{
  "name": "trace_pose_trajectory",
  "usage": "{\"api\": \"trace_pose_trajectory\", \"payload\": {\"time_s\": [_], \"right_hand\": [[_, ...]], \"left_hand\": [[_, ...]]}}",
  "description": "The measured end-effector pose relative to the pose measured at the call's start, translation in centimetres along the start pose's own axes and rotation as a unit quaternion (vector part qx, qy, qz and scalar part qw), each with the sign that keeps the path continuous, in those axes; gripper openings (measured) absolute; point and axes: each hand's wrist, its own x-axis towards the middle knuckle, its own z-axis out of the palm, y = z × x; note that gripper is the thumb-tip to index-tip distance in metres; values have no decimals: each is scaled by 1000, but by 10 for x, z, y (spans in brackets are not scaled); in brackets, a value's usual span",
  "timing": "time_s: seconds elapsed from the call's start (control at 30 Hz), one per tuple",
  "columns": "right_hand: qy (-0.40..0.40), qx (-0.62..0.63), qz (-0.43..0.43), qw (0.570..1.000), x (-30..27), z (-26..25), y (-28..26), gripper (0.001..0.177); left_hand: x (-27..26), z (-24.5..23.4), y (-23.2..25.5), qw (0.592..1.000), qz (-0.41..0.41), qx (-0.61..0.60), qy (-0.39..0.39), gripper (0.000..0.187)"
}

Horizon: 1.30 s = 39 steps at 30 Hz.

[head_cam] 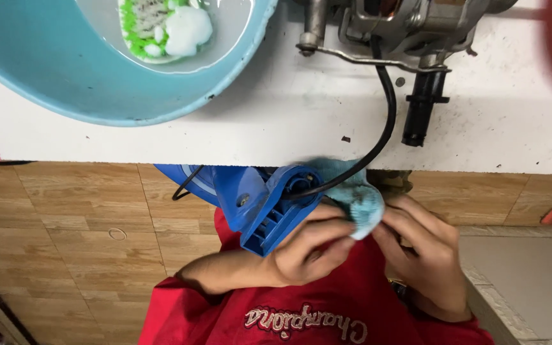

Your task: Cleaning and repairing a blue plastic fan base component using a cloth and a small tool

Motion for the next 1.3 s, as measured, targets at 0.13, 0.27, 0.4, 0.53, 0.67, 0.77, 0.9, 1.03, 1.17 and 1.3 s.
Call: {"api": "trace_pose_trajectory", "payload": {"time_s": [0.13,0.27,0.4,0.53,0.67,0.77,0.9,1.03,1.17,1.3], "right_hand": [[-3,-80,-16,997,-2,-6,-4,9],[43,-48,-4,998,-5,-2,-7,10],[37,154,167,973,-36,-1,-3,35],[5,41,136,990,-28,-1,-2,30],[-6,9,-3,1000,-19,-2,-2,41],[-31,53,42,997,-22,-2,6,52],[-19,91,39,995,-16,0,5,38],[34,85,93,991,-12,5,-4,25],[21,94,103,990,-17,7,1,15],[-16,104,177,979,-16,-1,-1,10]], "left_hand": [[44,-33,18,953,88,208,-204,26],[43,-11,19,981,75,130,-121,12],[28,0,14,981,133,142,-27,11],[32,-8,9,968,169,183,-40,6],[35,-18,8,962,185,191,-67,12],[40,-26,9,959,173,195,-112,17],[48,-23,22,940,164,277,-113,17],[28,-18,7,968,141,164,-129,26],[20,-24,9,969,99,216,-74,20],[22,-23,7,981,43,167,-88,15]]}}
